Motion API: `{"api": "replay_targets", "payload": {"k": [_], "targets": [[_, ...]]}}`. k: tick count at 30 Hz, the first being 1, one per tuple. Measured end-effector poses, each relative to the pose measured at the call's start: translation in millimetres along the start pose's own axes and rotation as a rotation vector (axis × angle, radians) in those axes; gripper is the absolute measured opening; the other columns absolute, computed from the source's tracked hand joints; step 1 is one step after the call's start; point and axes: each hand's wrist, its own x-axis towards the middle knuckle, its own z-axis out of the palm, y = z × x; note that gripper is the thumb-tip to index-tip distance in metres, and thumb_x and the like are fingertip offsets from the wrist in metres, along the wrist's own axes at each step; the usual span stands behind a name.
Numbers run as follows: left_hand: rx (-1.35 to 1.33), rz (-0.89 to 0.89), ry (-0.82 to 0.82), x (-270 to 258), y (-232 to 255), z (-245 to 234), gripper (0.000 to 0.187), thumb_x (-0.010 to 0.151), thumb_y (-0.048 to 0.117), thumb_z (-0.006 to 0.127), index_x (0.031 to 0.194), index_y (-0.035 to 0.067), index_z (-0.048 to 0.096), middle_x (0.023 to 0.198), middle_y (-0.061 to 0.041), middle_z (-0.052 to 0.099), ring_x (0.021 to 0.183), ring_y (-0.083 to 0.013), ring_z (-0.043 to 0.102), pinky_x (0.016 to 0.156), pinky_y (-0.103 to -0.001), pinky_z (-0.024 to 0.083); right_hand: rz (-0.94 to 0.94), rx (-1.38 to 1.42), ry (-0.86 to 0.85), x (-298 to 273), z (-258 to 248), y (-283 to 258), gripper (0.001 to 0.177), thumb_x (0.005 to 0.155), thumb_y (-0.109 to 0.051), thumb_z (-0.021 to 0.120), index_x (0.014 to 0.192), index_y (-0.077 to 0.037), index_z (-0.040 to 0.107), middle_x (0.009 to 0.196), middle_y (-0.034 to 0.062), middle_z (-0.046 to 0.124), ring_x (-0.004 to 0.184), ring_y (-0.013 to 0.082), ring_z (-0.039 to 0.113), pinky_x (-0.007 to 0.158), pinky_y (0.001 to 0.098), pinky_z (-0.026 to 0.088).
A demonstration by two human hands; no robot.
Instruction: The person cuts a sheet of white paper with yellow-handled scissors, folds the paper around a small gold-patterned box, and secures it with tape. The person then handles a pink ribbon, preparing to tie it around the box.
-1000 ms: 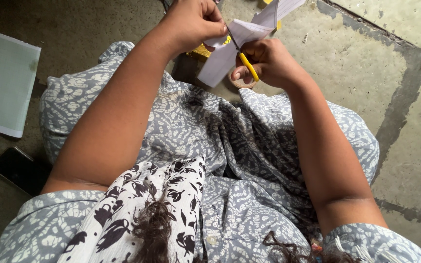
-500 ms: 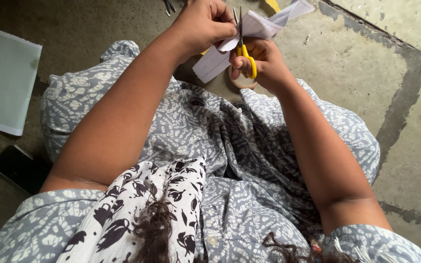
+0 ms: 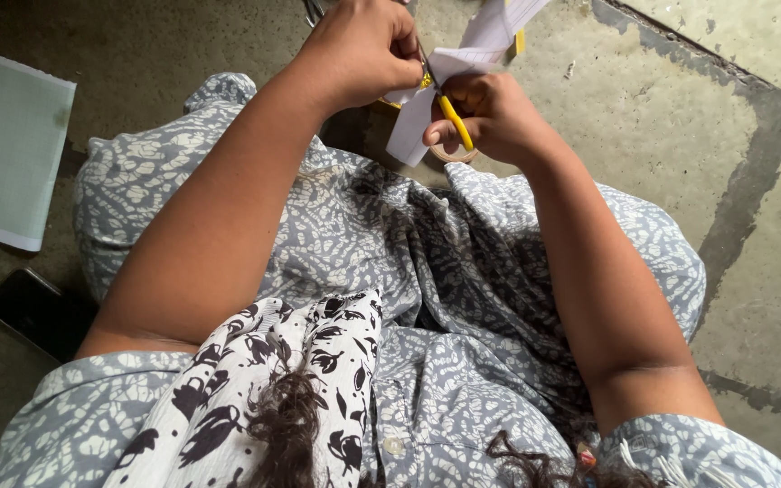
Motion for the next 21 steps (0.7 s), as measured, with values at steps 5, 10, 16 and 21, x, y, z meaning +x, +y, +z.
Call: {"api": "replay_targets", "payload": {"k": [5, 10, 16, 21], "targets": [[0.063, -0.063, -0.043, 0, -1, 1, 0.016, 0.076, 0.02, 0.081, 0.087, 0.008, 0.08, 0.079, -0.01, 0.076, 0.071, -0.0189, 0.075, 0.068, -0.035, 0.059, -0.012, -0.096, 0.001, -1, 0, -10, 0.038, 0.083, -0.033, 0.087, 0.089, -0.001, 0.07, 0.069, 0.0018, 0.069, 0.063, 0.0071, 0.066, 0.056, 0.025, 0.051], [0.114, -0.075, -0.054, 0, -2, 3, 0.018, 0.073, 0.021, 0.082, 0.087, 0.01, 0.081, 0.078, -0.011, 0.076, 0.072, -0.0203, 0.074, 0.069, -0.036, 0.059, 0.023, -0.046, -0.029, -3, 0, -18, 0.037, 0.081, -0.031, 0.088, 0.093, 0.001, 0.072, 0.071, 0.0022, 0.071, 0.063, 0.0071, 0.068, 0.056, 0.025, 0.055], [0.082, -0.095, -0.069, -2, 2, 0, 0.016, 0.074, 0.019, 0.082, 0.085, 0.008, 0.08, 0.076, -0.011, 0.076, 0.068, -0.0181, 0.074, 0.067, -0.034, 0.059, 0.033, -0.056, -0.034, -2, 0, -21, 0.038, 0.08, -0.029, 0.088, 0.097, 0.001, 0.072, 0.07, 0.0026, 0.069, 0.063, 0.0079, 0.068, 0.055, 0.0257, 0.054], [-0.083, -0.147, -0.067, -3, 8, -5, 0.011, 0.08, 0.014, 0.081, 0.085, 0.004, 0.078, 0.075, -0.009, 0.076, 0.064, -0.013, 0.076, 0.062, -0.028, 0.063, 0.016, -0.072, 0.011, -2, 1, -19, 0.038, 0.082, -0.031, 0.089, 0.094, 0.001, 0.072, 0.071, 0.0019, 0.069, 0.063, 0.007, 0.066, 0.056, 0.0255, 0.053]]}}
